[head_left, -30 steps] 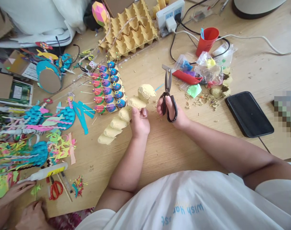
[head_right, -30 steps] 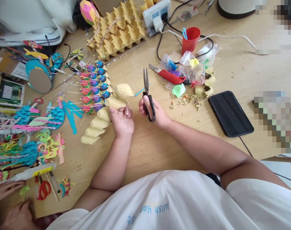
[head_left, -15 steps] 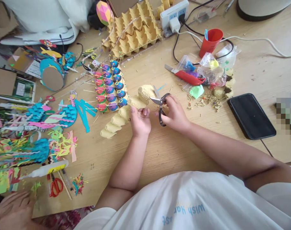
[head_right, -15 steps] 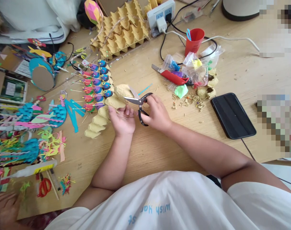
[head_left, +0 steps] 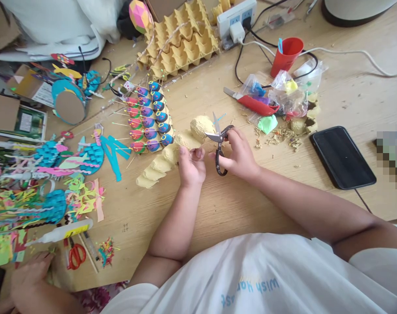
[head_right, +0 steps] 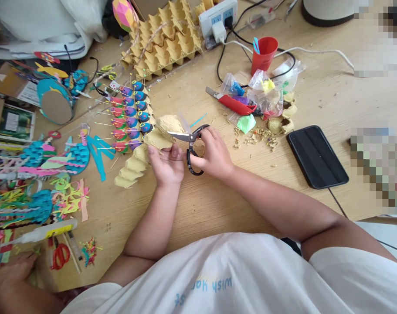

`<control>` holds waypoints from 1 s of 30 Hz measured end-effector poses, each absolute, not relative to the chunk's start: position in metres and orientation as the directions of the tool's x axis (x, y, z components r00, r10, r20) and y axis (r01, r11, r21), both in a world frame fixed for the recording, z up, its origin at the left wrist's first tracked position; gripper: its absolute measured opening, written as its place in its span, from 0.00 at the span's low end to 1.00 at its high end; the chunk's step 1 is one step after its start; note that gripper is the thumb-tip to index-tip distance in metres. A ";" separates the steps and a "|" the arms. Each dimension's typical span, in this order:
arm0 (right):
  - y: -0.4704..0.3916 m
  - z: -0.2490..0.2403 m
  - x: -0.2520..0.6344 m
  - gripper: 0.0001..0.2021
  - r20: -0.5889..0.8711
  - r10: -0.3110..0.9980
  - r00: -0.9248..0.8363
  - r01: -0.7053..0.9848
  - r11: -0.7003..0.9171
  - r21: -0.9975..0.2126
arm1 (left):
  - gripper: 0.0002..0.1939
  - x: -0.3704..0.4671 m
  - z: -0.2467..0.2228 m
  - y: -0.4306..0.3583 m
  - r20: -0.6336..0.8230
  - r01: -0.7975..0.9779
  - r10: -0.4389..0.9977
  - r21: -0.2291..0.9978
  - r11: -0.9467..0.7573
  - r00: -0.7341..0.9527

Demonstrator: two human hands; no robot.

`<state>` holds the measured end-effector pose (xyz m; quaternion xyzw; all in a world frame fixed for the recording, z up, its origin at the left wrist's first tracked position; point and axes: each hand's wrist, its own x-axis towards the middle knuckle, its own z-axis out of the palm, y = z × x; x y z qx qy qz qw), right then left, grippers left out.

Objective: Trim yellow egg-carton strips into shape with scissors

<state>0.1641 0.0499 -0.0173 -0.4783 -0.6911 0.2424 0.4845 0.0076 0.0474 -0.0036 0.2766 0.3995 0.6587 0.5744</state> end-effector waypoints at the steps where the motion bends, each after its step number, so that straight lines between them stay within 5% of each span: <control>1: 0.050 -0.017 0.164 0.18 0.438 0.896 -0.068 0.426 0.423 -0.800 | 0.35 0.008 -0.004 0.047 -0.092 -0.531 0.979 0.847 -0.020 -0.184; 30: 0.051 -0.016 0.164 0.23 0.448 0.894 0.027 0.402 0.400 -0.823 | 0.33 0.011 -0.002 0.047 -0.058 -0.520 0.978 0.852 -0.056 -0.200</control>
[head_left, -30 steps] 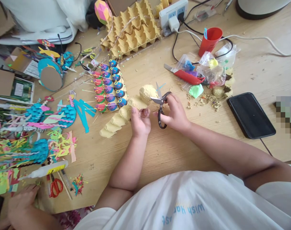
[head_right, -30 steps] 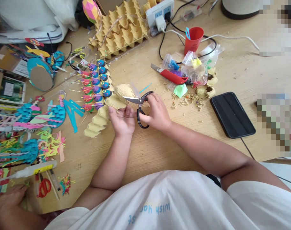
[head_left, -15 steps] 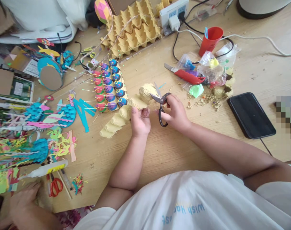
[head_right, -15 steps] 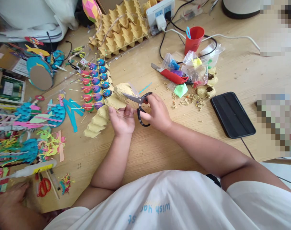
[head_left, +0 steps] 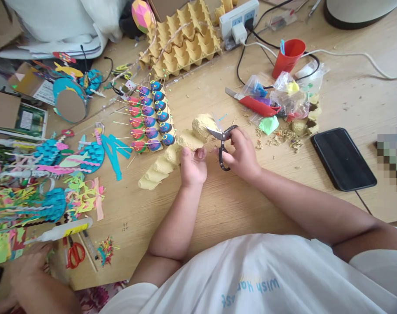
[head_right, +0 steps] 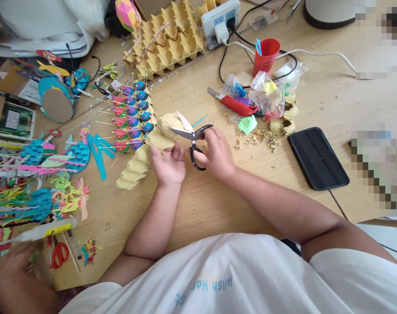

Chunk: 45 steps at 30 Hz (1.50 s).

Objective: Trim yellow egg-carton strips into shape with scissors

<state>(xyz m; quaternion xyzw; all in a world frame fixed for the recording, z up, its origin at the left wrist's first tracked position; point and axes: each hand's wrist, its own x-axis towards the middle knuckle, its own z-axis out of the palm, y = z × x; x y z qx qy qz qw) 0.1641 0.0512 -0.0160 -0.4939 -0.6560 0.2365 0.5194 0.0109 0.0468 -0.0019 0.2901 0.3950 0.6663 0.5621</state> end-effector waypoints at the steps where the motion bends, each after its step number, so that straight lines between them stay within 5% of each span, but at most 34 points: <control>1: 0.051 -0.016 0.164 0.23 0.445 0.895 0.028 0.395 0.399 -0.827 | 0.33 0.011 -0.002 0.047 -0.059 -0.519 0.978 0.853 -0.055 -0.200; 24: 0.050 -0.008 0.164 0.30 0.200 0.977 0.068 0.179 0.185 -0.966 | 0.29 0.012 0.005 0.048 -0.081 -0.533 0.974 0.845 -0.045 -0.211; 34: 0.049 -0.012 0.163 0.25 0.383 0.923 -0.042 0.356 0.372 -0.857 | 0.36 0.006 0.000 0.047 -0.105 -0.481 0.977 0.877 0.003 -0.186; 45: 0.048 -0.010 0.162 0.21 0.371 0.929 -0.014 0.386 0.347 -0.855 | 0.32 0.007 0.001 0.047 -0.069 -0.550 0.985 0.834 -0.030 -0.159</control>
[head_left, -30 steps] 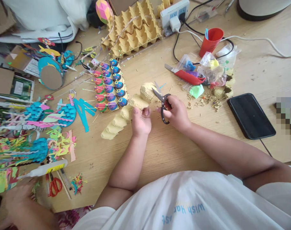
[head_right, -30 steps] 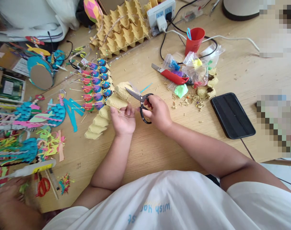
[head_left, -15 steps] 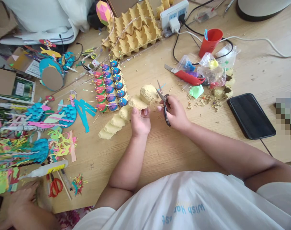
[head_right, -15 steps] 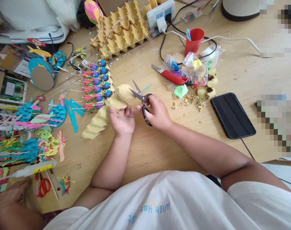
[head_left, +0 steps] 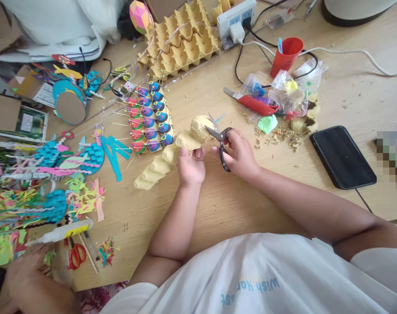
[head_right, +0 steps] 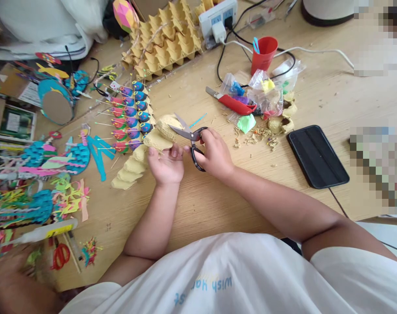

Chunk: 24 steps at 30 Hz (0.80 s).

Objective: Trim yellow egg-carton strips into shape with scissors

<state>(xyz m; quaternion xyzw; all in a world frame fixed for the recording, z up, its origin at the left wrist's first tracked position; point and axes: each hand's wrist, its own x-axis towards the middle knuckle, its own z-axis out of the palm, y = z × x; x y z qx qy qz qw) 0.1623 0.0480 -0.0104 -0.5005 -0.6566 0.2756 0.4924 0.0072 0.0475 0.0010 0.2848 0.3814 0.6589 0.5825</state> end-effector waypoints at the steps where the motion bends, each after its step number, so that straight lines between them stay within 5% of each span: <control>1: 0.048 -0.010 0.162 0.22 0.364 0.931 -0.011 0.385 0.340 -0.858 | 0.31 0.007 0.001 0.048 -0.066 -0.550 0.985 0.834 -0.034 -0.161; 14: 0.050 -0.006 0.166 0.31 0.241 0.970 -0.027 0.376 0.233 -0.897 | 0.28 0.008 0.002 0.048 -0.055 -0.542 0.979 0.838 -0.062 -0.198; 24: 0.054 -0.018 0.164 0.19 0.322 0.947 0.015 0.361 0.296 -0.885 | 0.25 0.010 0.008 0.049 -0.029 -0.556 0.979 0.826 -0.091 -0.202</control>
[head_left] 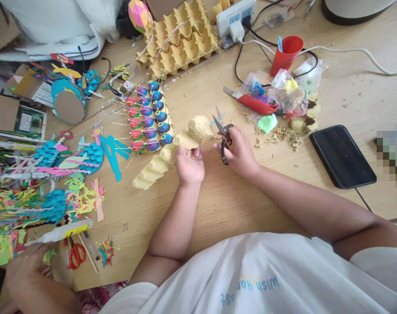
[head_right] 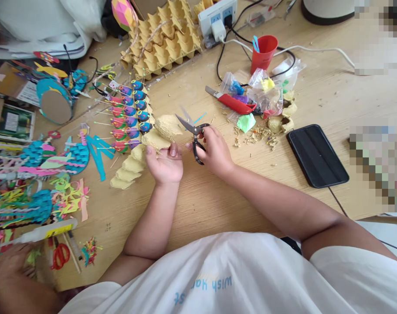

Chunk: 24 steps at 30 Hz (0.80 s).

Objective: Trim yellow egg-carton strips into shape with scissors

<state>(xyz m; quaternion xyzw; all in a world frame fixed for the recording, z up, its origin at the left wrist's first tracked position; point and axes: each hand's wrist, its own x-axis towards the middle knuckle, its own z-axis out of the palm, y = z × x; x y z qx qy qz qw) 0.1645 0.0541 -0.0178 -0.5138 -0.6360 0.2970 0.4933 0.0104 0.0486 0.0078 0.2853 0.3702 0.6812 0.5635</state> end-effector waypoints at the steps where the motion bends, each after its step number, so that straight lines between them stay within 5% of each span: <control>1: 0.054 -0.018 0.164 0.17 0.337 0.941 0.012 0.357 0.311 -0.881 | 0.25 0.011 0.008 0.048 -0.025 -0.554 0.978 0.827 -0.095 -0.205; 8: 0.050 -0.013 0.164 0.12 0.392 0.907 -0.153 0.284 0.420 -0.862 | 0.28 0.010 0.007 0.048 -0.107 -0.533 0.963 0.845 -0.043 -0.247; 24: 0.049 -0.010 0.166 0.16 0.397 0.912 -0.103 0.369 0.406 -0.836 | 0.27 0.008 0.001 0.048 -0.135 -0.557 0.954 0.830 -0.038 -0.266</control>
